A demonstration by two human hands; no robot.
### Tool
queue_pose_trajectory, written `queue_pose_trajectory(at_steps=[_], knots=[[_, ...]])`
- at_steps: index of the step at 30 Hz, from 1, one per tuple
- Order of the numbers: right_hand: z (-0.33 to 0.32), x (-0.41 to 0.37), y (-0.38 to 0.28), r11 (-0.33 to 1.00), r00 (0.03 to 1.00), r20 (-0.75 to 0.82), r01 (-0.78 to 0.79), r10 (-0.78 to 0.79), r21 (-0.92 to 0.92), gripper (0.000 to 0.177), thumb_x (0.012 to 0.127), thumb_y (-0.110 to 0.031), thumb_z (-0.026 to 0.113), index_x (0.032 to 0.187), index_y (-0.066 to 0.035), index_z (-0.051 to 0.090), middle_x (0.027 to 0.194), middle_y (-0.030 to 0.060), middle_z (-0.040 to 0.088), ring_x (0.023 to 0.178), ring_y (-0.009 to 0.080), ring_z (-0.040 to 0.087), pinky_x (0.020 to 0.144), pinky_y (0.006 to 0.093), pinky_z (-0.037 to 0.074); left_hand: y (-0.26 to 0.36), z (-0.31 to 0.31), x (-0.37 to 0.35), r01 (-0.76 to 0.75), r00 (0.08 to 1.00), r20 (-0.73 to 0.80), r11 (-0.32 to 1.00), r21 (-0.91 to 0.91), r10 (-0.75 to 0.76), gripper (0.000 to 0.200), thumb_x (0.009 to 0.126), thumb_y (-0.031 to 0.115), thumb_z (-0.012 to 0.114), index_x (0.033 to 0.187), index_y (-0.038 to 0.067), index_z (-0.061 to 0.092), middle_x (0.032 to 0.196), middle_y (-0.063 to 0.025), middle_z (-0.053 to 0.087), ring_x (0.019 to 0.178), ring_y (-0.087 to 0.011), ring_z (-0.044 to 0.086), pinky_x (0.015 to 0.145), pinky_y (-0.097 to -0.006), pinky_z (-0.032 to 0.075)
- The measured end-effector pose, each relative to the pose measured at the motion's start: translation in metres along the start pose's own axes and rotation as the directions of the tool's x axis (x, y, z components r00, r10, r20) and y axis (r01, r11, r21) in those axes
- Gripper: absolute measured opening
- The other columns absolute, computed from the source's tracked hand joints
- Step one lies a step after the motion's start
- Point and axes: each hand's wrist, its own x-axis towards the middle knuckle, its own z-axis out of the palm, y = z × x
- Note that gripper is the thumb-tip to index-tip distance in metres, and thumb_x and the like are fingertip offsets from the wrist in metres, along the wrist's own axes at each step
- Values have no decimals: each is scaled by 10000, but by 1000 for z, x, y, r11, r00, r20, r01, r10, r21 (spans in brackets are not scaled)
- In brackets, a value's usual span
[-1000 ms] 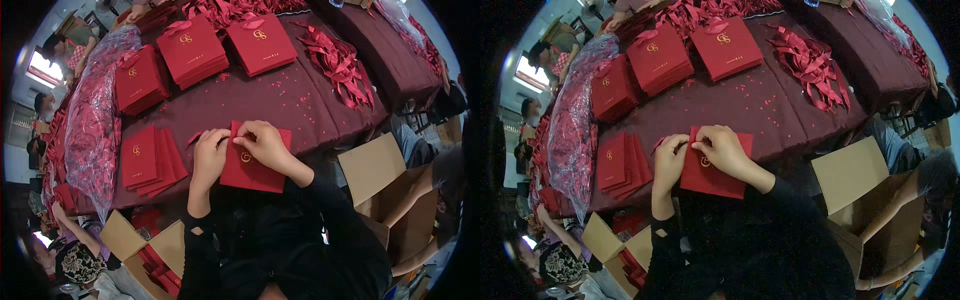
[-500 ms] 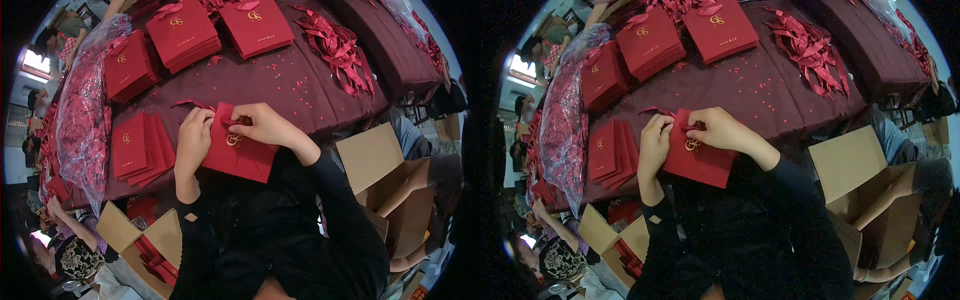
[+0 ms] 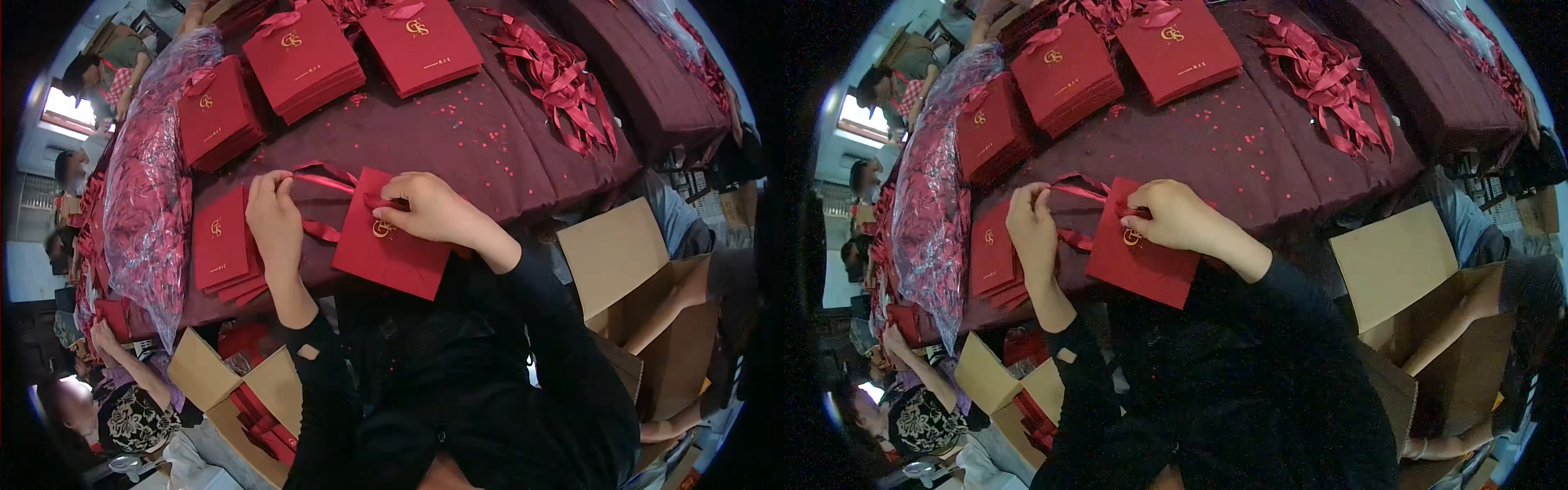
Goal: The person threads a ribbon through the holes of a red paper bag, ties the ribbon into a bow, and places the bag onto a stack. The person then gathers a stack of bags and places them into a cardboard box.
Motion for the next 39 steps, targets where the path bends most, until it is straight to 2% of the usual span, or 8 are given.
queue_pose_trajectory(at_steps=[3, 7, 19, 24, 27, 33, 37, 39], knots=[[-4, -2, -2, 1000, 999, 33, -11, 10, 8, 261, 817, -219, 665, 734, 18, 597, 760, 184, 578, 770, 387, 578, 694, 463, 456, -1, 2, 14, -24, 998, -47, 976, 214, 35, 128, 888, 29, 537, 990, 4, 610, 930, -165, 598, 878, -358, 597, 754, -409, 470], [0, -2, -1, 1000, 1000, 15, -1, 1, -1, 262, 818, -222, 664, 734, 19, 601, 746, 183, 568, 763, 388, 577, 698, 465, 458, 8, 5, 1, -100, 990, -78, 974, 204, 118, 235, 901, 43, 527, 1123, 18, 602, 1057, -177, 569, 1015, -368, 560, 837, -416, 452], [2, 1, -5, 996, 999, -51, -18, 13, -90, 273, 837, -228, 664, 741, 26, 642, 717, 178, 625, 707, 368, 608, 670, 440, 481, 62, 11, -109, -77, 997, 13, 973, 219, 76, 428, 808, 188, 718, 1156, -15, 573, 1025, -167, 519, 924, -335, 513, 826, -423, 422], [-46, -22, -30, 840, 958, 274, -218, 86, 498, 174, 881, -143, 660, 845, 24, 689, 757, 59, 682, 730, 104, 626, 701, 272, 490, 62, 9, -96, 12, 998, 61, 984, 180, -23, 409, 787, 180, 727, 1109, -15, 568, 1024, -175, 516, 968, -359, 502, 848, -430, 416], [-62, -48, -31, 557, 833, 551, -482, 53, 677, 168, 873, -123, 664, 905, 36, 706, 841, 87, 688, 813, 140, 637, 769, 284, 489, 61, 11, -92, 2, 999, 41, 991, 136, -8, 381, 770, 187, 744, 1041, -9, 562, 1023, -175, 521, 967, -365, 502, 847, -432, 413], [-26, -65, -24, 495, 870, 415, -245, -268, 834, 165, 861, -133, 680, 941, 3, 727, 920, 87, 681, 861, 161, 612, 809, 289, 468, 55, 7, -77, 202, 955, 209, 977, 65, -212, 313, 763, 132, 750, 962, -25, 567, 838, -155, 553, 793, -322, 545, 733, -406, 450], [-8, -52, -38, 237, 948, 316, -315, 35, 919, 156, 908, -143, 641, 950, -12, 714, 780, 29, 658, 709, 83, 581, 686, 228, 471, 48, 4, -76, 259, 945, 234, 959, -116, -227, 217, 800, 66, 713, 947, -48, 601, 754, -106, 578, 640, -202, 526, 612, -322, 443], [-3, -38, -44, 596, 937, 97, -291, 335, 748, 150, 928, -109, 610, 992, 2, 688, 758, 22, 652, 722, 71, 604, 653, 220, 483, 41, 2, -80, 465, 866, 391, 788, -402, -312, 198, 851, 42, 673, 1017, -59, 631, 788, -9, 593, 674, -61, 472, 627, -206, 402]])
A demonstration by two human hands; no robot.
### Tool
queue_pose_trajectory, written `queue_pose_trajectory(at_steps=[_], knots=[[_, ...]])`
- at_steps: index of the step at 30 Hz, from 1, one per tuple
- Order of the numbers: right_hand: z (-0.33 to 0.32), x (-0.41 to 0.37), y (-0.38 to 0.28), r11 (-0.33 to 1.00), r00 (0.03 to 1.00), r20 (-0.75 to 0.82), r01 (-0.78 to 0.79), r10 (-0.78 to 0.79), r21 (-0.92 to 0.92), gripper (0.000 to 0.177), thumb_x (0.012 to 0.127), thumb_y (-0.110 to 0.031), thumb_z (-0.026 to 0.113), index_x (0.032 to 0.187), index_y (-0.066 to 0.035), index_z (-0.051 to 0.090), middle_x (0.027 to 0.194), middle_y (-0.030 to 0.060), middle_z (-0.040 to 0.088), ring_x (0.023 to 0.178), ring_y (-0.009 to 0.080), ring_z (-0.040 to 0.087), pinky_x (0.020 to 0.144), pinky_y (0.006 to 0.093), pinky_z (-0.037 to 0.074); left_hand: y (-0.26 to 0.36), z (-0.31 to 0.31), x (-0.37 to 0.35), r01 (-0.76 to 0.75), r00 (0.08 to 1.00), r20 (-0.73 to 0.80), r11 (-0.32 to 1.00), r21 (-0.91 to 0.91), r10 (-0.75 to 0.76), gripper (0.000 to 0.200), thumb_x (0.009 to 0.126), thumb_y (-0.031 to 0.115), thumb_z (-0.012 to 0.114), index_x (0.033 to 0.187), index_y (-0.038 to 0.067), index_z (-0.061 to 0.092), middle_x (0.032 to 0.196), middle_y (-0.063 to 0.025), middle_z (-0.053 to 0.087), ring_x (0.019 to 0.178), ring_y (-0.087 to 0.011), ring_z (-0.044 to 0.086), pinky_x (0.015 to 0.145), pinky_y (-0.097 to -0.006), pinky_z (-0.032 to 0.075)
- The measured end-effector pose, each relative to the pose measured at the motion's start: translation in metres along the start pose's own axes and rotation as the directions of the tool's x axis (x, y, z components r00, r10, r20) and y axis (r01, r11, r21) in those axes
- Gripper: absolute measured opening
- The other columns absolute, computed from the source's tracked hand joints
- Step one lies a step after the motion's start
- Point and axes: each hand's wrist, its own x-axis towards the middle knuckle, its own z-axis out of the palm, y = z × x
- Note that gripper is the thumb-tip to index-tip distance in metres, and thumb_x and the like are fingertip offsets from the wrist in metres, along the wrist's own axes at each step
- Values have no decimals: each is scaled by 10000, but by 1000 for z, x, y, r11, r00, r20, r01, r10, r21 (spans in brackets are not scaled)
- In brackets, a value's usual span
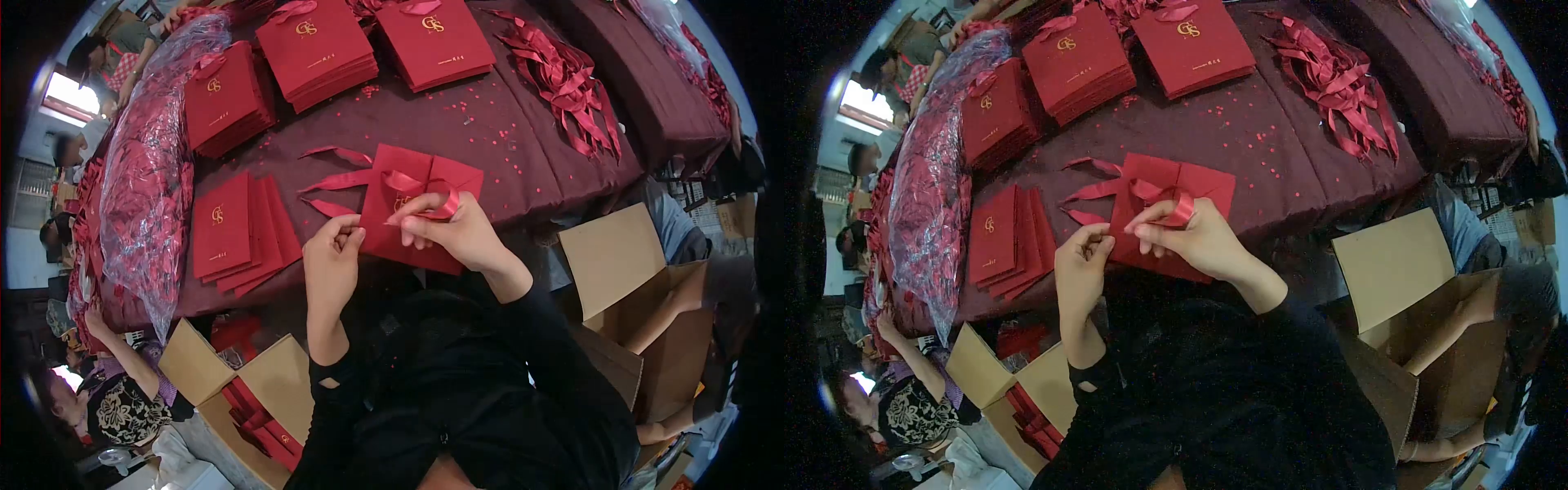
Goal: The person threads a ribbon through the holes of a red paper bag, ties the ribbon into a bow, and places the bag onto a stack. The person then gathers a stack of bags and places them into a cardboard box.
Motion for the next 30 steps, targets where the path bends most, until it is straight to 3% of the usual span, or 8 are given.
queue_pose_trajectory(at_steps=[8, 13, 17, 19, 25, 26, 28, 30], knots=[[6, 9, 26, 997, 992, -103, 66, -69, -30, 56, 880, -39, 632, 867, 15, 629, 800, 46, 672, 759, 103, 641, 689, 264, 509, -2, 4, -2, -20, 1000, -14, 996, -87, 19, 161, 863, 13, 641, 1012, -49, 638, 751, -21, 619, 653, -44, 491, 583, -206, 403], [6, 9, 25, 910, 985, 12, 162, -170, -382, 63, 841, 11, 637, 893, 31, 609, 815, 76, 669, 795, 135, 659, 706, 263, 518, 1, 3, -3, -4, 1000, -16, 998, -68, 3, 163, 881, 35, 630, 1022, -49, 631, 784, -50, 660, 696, -42, 524, 601, -208, 417], [10, 10, 24, 899, 987, -12, 142, -162, -413, 69, 811, 3, 657, 859, 28, 615, 783, 79, 659, 778, 128, 658, 698, 265, 510, 2, 1, -3, 65, 997, 43, 997, -51, -63, 205, 899, 52, 632, 1066, -66, 621, 911, -52, 660, 843, -69, 570, 745, -209, 449], [11, 11, 24, 868, 974, -36, 183, -225, -463, 140, 757, -66, 698, 845, 6, 616, 762, 146, 649, 713, 231, 669, 648, 325, 504, 1, 1, -3, 62, 997, 50, 996, -64, -59, 204, 901, 57, 632, 1062, -67, 621, 902, -47, 658, 840, -66, 567, 738, -208, 448], [18, 11, 26, 842, 961, -120, 154, -249, -517, 145, 720, -72, 703, 808, 2, 614, 768, 164, 648, 731, 317, 662, 626, 363, 503, 10, 0, -6, 119, 991, 76, 987, -110, -111, 180, 889, 54, 644, 1029, -60, 636, 864, -28, 649, 826, -57, 566, 708, -201, 441], [19, 11, 27, 842, 961, -120, 154, -250, -518, 145, 720, -72, 703, 808, 2, 614, 768, 164, 648, 731, 317, 662, 626, 363, 503, 7, 1, -5, 81, 996, 53, 990, -117, -75, 176, 877, 50, 655, 1018, -54, 639, 838, -26, 659, 771, -47, 558, 660, -196, 433], [19, 12, 27, 805, 957, -106, 164, -270, -570, 132, 724, -17, 689, 787, 30, 583, 658, 96, 600, 639, 136, 606, 620, 278, 475, 6, 2, -5, 41, 999, 30, 991, -124, -37, 173, 865, 46, 666, 1008, -48, 642, 812, -24, 669, 717, -36, 550, 612, -191, 426], [19, 12, 24, 800, 964, -91, 152, -249, -580, 130, 720, -13, 687, 779, 28, 579, 661, 95, 600, 637, 136, 603, 616, 279, 473, 5, 3, -6, 72, 997, 46, 987, -142, -66, 156, 874, 39, 659, 998, -55, 649, 853, -15, 651, 796, -55, 575, 690, -192, 440]])
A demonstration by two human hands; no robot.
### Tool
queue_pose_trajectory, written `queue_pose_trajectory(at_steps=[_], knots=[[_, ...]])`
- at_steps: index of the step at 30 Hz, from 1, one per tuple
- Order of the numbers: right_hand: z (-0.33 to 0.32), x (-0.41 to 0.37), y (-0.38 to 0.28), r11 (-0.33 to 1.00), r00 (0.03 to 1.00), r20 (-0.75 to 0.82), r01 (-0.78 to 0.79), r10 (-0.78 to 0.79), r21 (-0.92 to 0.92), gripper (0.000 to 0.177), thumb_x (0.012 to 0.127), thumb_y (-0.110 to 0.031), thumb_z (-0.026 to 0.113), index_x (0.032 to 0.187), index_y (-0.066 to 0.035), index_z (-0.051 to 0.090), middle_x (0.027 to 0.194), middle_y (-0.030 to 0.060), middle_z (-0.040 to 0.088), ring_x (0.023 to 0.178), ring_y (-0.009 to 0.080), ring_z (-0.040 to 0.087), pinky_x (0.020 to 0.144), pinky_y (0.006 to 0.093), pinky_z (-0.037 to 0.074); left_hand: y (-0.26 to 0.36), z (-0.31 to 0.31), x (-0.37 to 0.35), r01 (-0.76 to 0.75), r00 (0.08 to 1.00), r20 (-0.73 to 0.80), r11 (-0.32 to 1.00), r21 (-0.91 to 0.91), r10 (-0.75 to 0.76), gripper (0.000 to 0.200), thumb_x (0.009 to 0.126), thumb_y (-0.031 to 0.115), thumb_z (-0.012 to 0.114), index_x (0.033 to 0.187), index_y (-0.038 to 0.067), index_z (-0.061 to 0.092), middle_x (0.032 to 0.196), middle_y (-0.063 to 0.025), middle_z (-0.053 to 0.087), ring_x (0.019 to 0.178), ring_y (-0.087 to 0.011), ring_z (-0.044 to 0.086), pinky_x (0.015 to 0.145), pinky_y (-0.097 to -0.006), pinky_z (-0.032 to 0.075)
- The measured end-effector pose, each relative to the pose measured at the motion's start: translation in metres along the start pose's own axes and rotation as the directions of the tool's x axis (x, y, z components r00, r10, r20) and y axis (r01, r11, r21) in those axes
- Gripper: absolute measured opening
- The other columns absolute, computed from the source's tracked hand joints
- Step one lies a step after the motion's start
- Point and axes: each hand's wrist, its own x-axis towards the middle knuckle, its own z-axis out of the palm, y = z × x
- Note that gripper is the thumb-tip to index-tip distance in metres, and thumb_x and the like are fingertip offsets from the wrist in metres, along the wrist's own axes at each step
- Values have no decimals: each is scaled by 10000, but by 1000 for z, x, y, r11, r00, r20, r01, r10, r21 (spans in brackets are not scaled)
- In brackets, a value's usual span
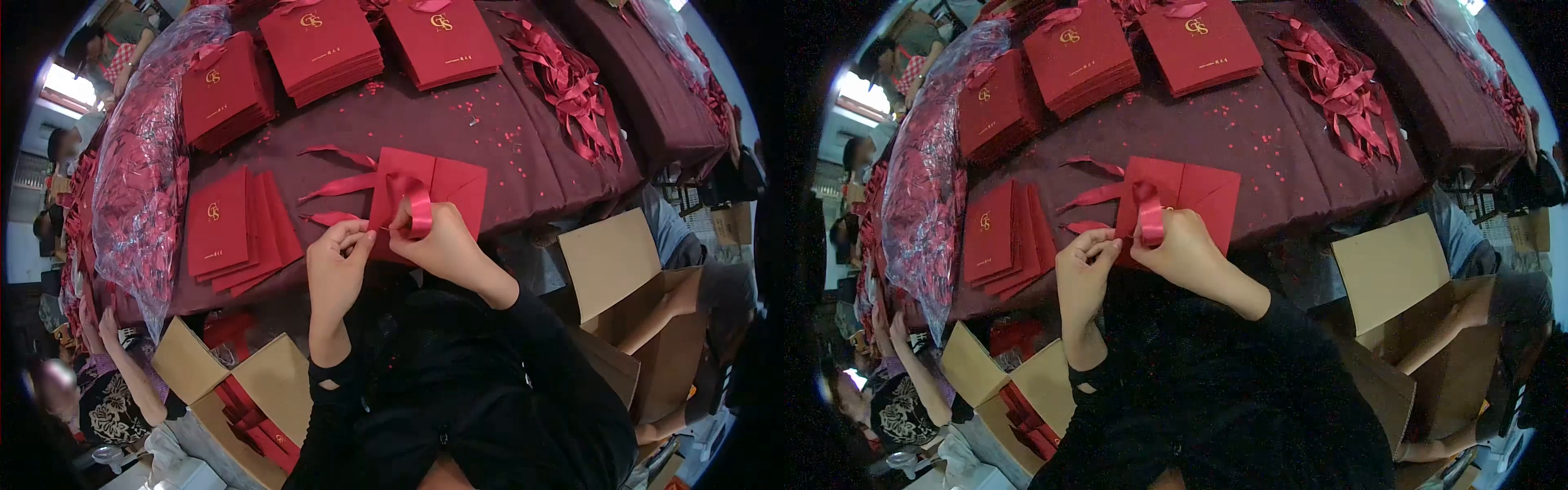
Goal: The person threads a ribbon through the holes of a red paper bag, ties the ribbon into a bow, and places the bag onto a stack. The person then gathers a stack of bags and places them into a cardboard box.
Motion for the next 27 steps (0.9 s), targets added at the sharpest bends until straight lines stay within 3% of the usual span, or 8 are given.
queue_pose_trajectory(at_steps=[4, 11, 13, 14, 16, 20, 23, 27], knots=[[-2, 2, -1, 999, 998, 52, 15, -17, 47, 122, 712, -3, 678, 764, 23, 571, 673, 89, 605, 633, 138, 596, 608, 283, 471, -5, 1, 0, -16, 1000, 2, 997, -73, 16, 152, 873, 36, 659, 995, -55, 650, 844, -16, 649, 792, -52, 571, 680, -189, 436], [0, 3, 2, 1000, 997, 72, -2, 0, 21, 118, 698, 7, 665, 763, 19, 567, 680, 83, 607, 633, 142, 594, 613, 284, 473, -7, 1, -1, -59, 998, -18, 995, 83, 61, 154, 882, 38, 649, 1006, -53, 647, 841, -18, 645, 788, -48, 561, 644, -187, 427], [1, 6, -3, 1000, 999, 44, -7, 6, 22, 131, 701, -73, 683, 766, 22, 620, 692, 187, 631, 657, 342, 643, 585, 382, 495, -10, 1, -1, -83, 996, -22, 993, 89, 85, 154, 883, 37, 647, 1007, -54, 646, 843, -18, 645, 789, -49, 562, 641, -189, 429], [1, 7, -5, 1000, 999, 43, -8, 7, 22, 131, 701, -73, 683, 766, 22, 620, 692, 187, 631, 657, 342, 643, 585, 382, 495, -11, 0, 0, -83, 996, -26, 991, 106, 86, 160, 870, 45, 661, 992, -56, 647, 855, -49, 660, 792, -66, 597, 655, -204, 451], [1, 8, -7, 999, 997, 62, -49, 49, -8, 124, 697, 4, 662, 761, 16, 556, 701, 94, 612, 650, 169, 613, 627, 296, 483, -12, 0, 1, -85, 996, -29, 989, 123, 89, 167, 857, 53, 675, 977, -58, 647, 867, -79, 675, 795, -84, 632, 670, -219, 473], [2, 8, 2, 1000, 1000, 25, 6, -6, -6, 128, 709, 0, 669, 770, 13, 557, 718, 104, 613, 670, 173, 616, 638, 293, 485, -13, -3, 0, -92, 995, -21, 994, 54, 93, 157, 869, 37, 658, 990, -62, 645, 868, -61, 664, 815, -83, 611, 708, -212, 465], [2, 3, 8, 988, 993, -6, 118, -118, 105, 135, 714, -45, 692, 788, 8, 593, 732, 150, 641, 677, 276, 658, 611, 341, 500, -9, -2, -1, -58, 998, -21, 998, 13, 58, 157, 884, 28, 641, 1006, -72, 640, 881, -45, 654, 839, -83, 589, 744, -210, 460], [-2, 1, 13, 976, 999, 38, 10, -19, 219, 121, 743, -21, 682, 801, 7, 579, 752, 73, 624, 715, 148, 616, 652, 287, 484, -9, 0, -1, -28, 998, -47, 1000, 14, 28, 178, 889, 38, 643, 1025, -77, 636, 893, -46, 652, 838, -85, 585, 757, -212, 463]])
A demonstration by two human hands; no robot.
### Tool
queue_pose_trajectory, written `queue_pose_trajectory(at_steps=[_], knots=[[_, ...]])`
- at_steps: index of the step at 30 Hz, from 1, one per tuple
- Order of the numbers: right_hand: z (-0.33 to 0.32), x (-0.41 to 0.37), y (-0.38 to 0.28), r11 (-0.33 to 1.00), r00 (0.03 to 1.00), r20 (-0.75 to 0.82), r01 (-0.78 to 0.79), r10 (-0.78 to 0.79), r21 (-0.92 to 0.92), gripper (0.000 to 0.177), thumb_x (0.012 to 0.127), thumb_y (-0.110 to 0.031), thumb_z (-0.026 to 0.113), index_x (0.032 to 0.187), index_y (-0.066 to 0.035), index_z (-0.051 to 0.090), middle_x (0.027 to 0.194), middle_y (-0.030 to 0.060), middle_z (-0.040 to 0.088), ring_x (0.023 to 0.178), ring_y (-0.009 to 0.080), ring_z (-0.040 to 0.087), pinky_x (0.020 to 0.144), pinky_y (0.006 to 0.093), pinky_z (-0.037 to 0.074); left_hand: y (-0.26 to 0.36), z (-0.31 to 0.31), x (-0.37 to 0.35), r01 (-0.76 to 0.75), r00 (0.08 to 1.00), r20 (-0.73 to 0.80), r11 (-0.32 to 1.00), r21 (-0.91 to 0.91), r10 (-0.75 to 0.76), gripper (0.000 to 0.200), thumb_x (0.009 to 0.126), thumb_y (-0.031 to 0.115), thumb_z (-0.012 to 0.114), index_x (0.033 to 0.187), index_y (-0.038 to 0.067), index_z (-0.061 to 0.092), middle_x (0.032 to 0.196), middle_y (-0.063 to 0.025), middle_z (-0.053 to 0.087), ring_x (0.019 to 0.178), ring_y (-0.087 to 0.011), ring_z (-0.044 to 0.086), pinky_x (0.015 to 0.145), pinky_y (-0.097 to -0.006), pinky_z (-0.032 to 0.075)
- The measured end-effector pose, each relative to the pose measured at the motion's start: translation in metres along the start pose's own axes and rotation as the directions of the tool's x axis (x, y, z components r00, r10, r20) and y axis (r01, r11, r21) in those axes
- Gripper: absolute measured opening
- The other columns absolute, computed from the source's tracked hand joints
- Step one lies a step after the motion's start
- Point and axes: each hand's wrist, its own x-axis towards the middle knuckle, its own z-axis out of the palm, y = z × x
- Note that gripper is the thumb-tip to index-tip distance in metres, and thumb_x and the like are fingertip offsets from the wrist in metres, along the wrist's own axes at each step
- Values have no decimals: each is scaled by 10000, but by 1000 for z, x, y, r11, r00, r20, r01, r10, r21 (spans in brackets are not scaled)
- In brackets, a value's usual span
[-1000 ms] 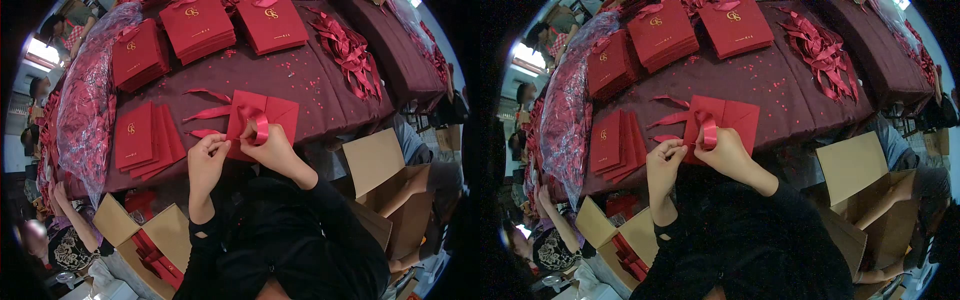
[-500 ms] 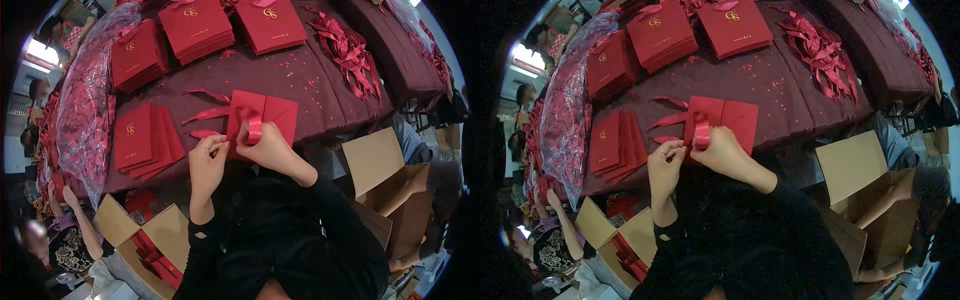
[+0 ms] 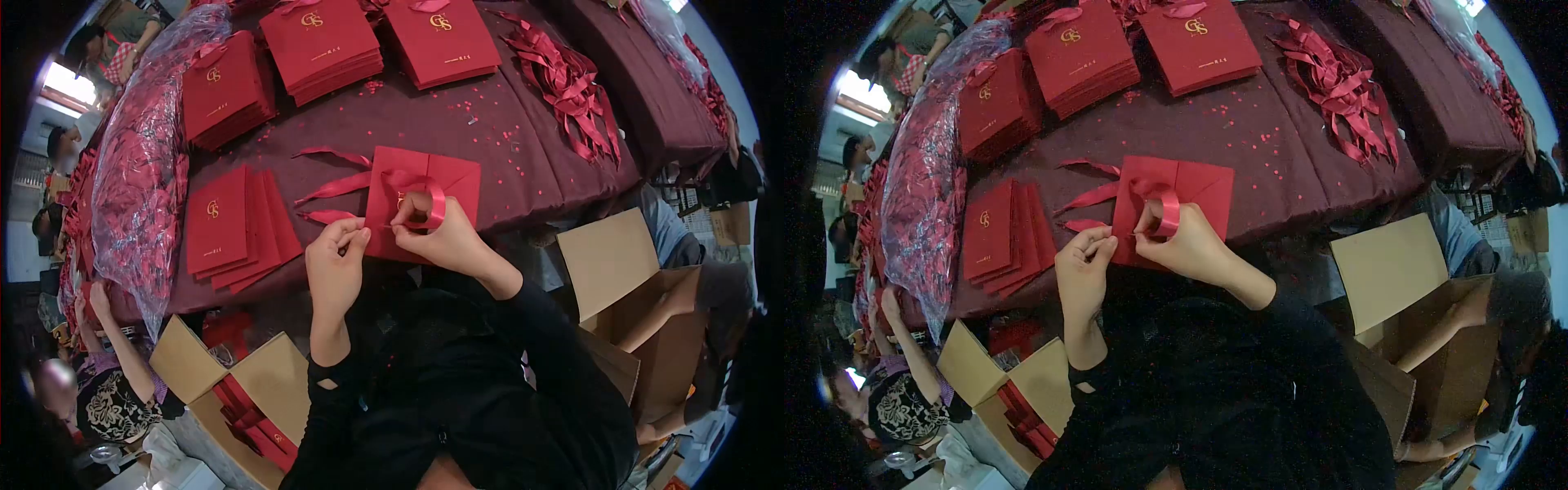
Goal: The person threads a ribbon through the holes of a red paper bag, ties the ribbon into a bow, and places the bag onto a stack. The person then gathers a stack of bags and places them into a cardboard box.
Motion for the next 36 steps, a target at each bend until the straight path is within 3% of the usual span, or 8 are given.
queue_pose_trajectory(at_steps=[11, 19, 22, 24, 26, 28, 30, 36], knots=[[6, 2, -8, 993, 999, -10, 42, -43, -114, 125, 727, -11, 685, 786, 6, 576, 728, 88, 631, 679, 160, 623, 620, 290, 480, -4, 1, 0, -70, 997, -28, 998, 9, 70, 154, 876, 42, 652, 993, -58, 644, 819, -67, 676, 777, -69, 608, 689, -216, 468], [20, 4, -7, 872, 996, 21, 82, -82, -482, 137, 686, -27, 683, 779, -1, 586, 641, 148, 598, 628, 351, 615, 604, 372, 495, -10, 7, -4, -142, 990, -7, 987, 72, 143, 138, 884, 24, 626, 998, -51, 651, 884, -81, 691, 790, -76, 623, 704, -219, 476], [17, -1, -7, 899, 987, -27, 134, -159, -417, 154, 688, -4, 693, 817, -22, 611, 730, 148, 601, 690, 365, 595, 596, 413, 472, -2, 8, -6, -111, 993, -38, 991, 68, 114, 150, 889, 12, 611, 1019, -49, 652, 882, -85, 686, 819, -74, 621, 725, -212, 472], [8, -2, -12, 896, 967, -41, 218, -253, -387, 164, 693, -2, 701, 832, -32, 619, 771, 134, 605, 729, 350, 589, 609, 412, 461, 2, 5, -10, -34, 999, 1, 976, -217, 35, 183, 893, 5, 597, 1060, -48, 648, 886, -89, 677, 798, -81, 609, 718, -209, 462], [-7, -4, -27, 741, 943, 41, 285, -329, -608, 167, 715, -11, 713, 852, -42, 622, 851, 97, 601, 803, 314, 532, 639, 404, 434, 4, 3, -12, -1, 999, 33, 968, -253, 10, 189, 888, 2, 598, 1065, -33, 655, 890, -90, 670, 789, -91, 598, 707, -211, 453], [-13, -3, -12, 783, 954, 47, 272, -298, -560, 167, 721, -37, 731, 845, -53, 621, 824, 61, 580, 821, 284, 483, 693, 385, 400, 7, 4, -11, 24, 997, 75, 959, -284, -3, 198, 883, -1, 598, 1070, -19, 662, 893, -92, 663, 780, -100, 586, 695, -213, 445], [-15, -4, -4, 864, 979, -6, 179, -206, -471, 144, 735, -56, 730, 835, -64, 626, 791, 54, 563, 810, 274, 491, 722, 375, 374, 8, 9, -11, -207, 977, 79, 968, 144, 197, 205, 866, 3, 612, 1057, 19, 685, 909, -85, 651, 783, -148, 570, 672, -242, 437], [-11, -4, -6, 852, 997, 4, 69, -78, -519, 102, 776, -102, 715, 822, -79, 628, 824, 53, 583, 821, 262, 498, 736, 358, 348, 2, 12, 1, -353, 934, 68, 877, 325, 351, 176, 797, -13, 632, 962, 16, 686, 888, -101, 629, 842, -266, 583, 720, -315, 466]])
